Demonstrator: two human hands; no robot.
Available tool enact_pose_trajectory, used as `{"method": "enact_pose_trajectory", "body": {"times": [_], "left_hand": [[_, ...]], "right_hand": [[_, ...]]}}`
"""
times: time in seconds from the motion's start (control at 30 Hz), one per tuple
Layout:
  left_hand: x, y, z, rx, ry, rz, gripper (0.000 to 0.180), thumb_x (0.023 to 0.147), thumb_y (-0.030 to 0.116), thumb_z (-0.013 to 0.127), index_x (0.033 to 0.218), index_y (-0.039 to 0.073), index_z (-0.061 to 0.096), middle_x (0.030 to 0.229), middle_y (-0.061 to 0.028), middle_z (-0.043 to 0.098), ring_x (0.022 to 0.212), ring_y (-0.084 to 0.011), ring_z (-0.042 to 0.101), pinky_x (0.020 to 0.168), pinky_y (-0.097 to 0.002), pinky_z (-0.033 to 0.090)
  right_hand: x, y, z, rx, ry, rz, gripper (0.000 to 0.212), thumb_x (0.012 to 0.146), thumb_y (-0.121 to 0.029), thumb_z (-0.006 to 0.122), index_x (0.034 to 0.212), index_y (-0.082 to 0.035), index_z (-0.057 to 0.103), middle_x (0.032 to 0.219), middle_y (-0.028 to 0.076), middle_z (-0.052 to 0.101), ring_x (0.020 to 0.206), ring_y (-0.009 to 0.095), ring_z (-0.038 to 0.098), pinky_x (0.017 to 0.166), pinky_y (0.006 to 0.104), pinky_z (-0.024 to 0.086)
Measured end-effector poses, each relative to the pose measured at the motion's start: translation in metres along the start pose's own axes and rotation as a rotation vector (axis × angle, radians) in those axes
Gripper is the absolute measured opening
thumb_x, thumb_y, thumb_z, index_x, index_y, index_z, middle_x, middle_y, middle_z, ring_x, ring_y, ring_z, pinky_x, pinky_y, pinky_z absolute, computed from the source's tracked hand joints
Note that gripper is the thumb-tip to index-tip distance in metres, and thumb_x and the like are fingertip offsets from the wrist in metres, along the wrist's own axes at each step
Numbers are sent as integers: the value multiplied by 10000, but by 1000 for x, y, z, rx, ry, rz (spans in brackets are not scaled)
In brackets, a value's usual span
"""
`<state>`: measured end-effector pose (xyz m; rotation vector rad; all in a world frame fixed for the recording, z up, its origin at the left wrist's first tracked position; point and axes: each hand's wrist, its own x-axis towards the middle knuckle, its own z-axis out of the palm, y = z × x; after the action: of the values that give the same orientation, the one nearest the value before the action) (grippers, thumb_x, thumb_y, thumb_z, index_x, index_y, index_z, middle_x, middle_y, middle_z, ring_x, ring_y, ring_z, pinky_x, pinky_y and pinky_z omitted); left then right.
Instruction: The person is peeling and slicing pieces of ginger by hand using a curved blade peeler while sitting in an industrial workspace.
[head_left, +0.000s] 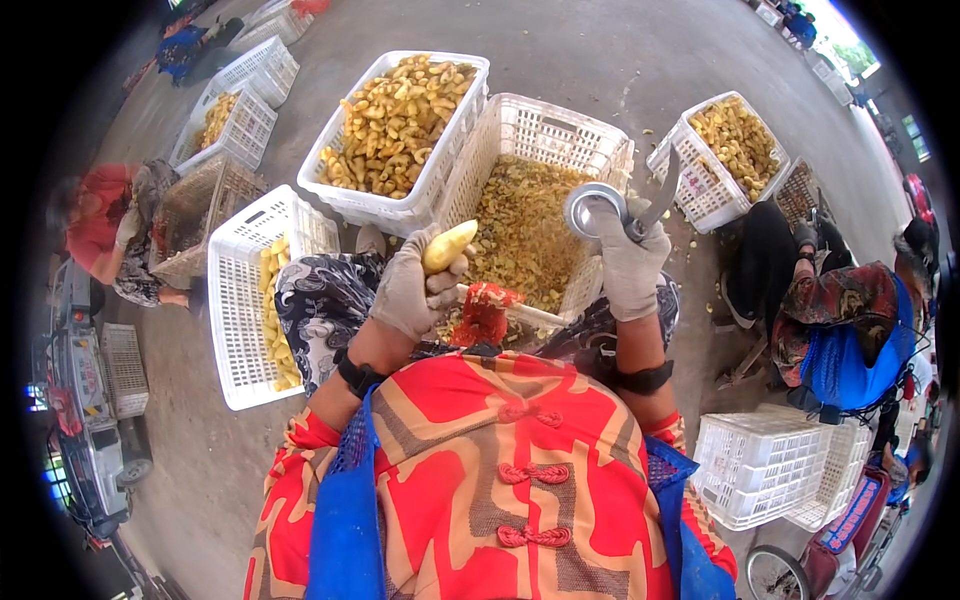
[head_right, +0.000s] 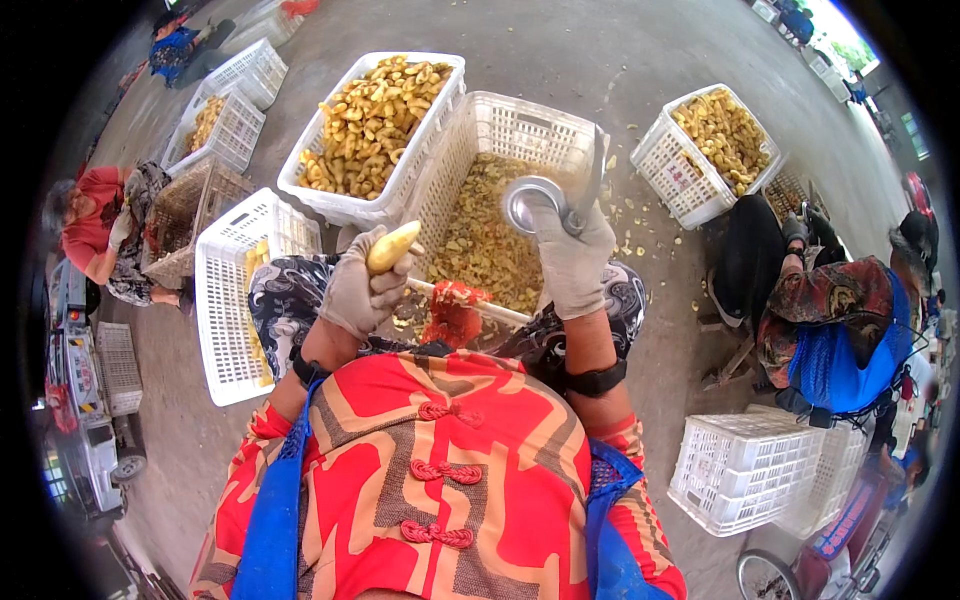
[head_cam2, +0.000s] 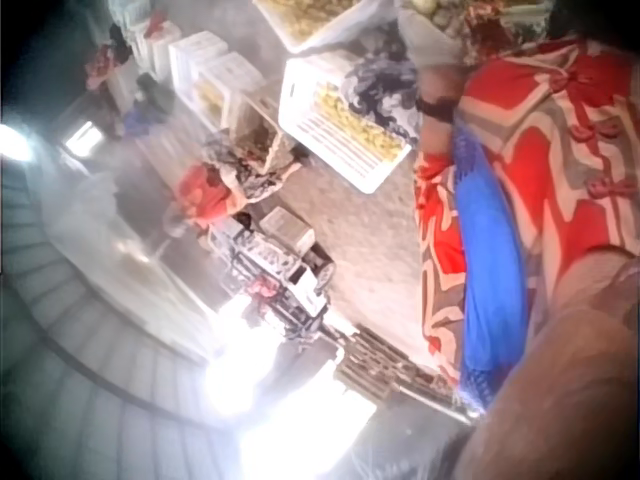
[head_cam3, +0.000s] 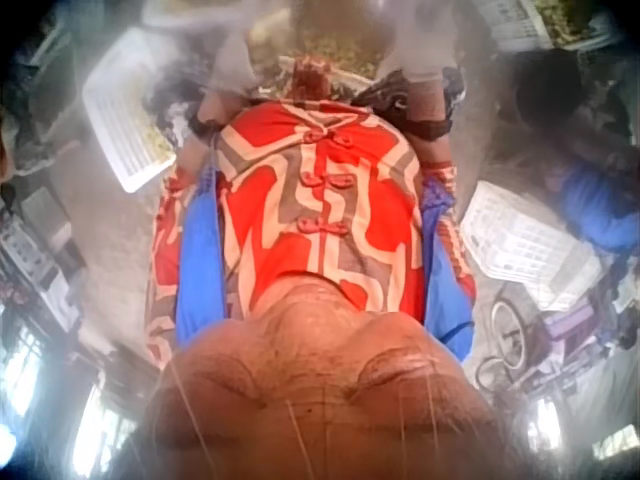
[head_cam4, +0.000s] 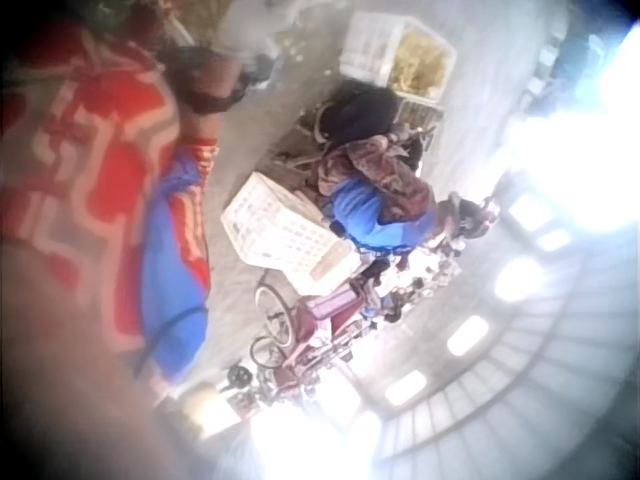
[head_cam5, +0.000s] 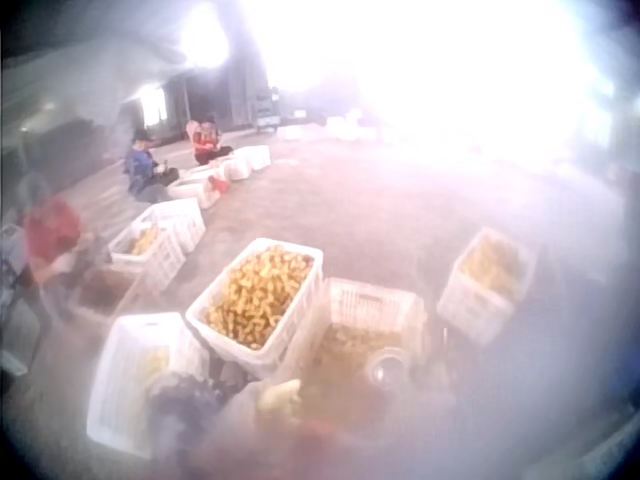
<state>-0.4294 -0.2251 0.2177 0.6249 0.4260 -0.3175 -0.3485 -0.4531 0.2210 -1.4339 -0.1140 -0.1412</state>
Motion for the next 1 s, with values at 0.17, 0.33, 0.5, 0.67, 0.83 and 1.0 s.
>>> {"method": "enact_pose_trajectory", "body": {"times": [0.17,0.33,0.5,0.67,0.83,1.0], "left_hand": [[5,-4,0,-193,-308,-140,454,1001,359,335,1063,-51,519,719,-58,544,376,-36,320,320,-171,274],[1,-12,4,44,-28,19,351,1001,304,365,1050,-3,529,709,-83,560,381,-46,356,304,-176,278],[-9,-5,-6,-19,-138,39,320,982,292,433,1071,2,534,773,-97,597,463,-75,468,361,-176,351],[-17,2,8,460,-245,228,481,870,409,595,1124,5,533,920,-86,615,712,-131,586,507,-198,443],[-16,-4,13,603,-124,399,460,814,376,651,1082,7,594,940,-54,635,743,-78,578,576,-186,447],[-13,-1,7,595,-163,321,498,802,311,644,1165,-15,538,1051,-141,633,830,-162,622,689,-241,503]], "right_hand": [[-21,-12,22,117,-157,154,86,827,5,650,900,-33,628,709,17,625,544,49,562,468,186,454],[-23,-4,44,-334,-365,-3,101,827,-79,679,898,-28,628,753,-9,625,607,36,543,499,199,447],[2,3,8,51,-82,135,56,838,-83,657,834,-53,610,740,-5,629,636,46,558,530,206,458],[-27,0,17,-457,-260,-247,74,809,-106,666,826,-68,605,702,76,639,620,197,644,539,325,494],[-35,-12,24,-705,-379,-289,162,785,-202,695,829,-75,605,676,147,615,632,318,628,562,387,491],[-35,-8,25,-734,-472,-262,181,787,-228,690,831,-73,606,698,167,625,668,361,624,583,408,492]]}}
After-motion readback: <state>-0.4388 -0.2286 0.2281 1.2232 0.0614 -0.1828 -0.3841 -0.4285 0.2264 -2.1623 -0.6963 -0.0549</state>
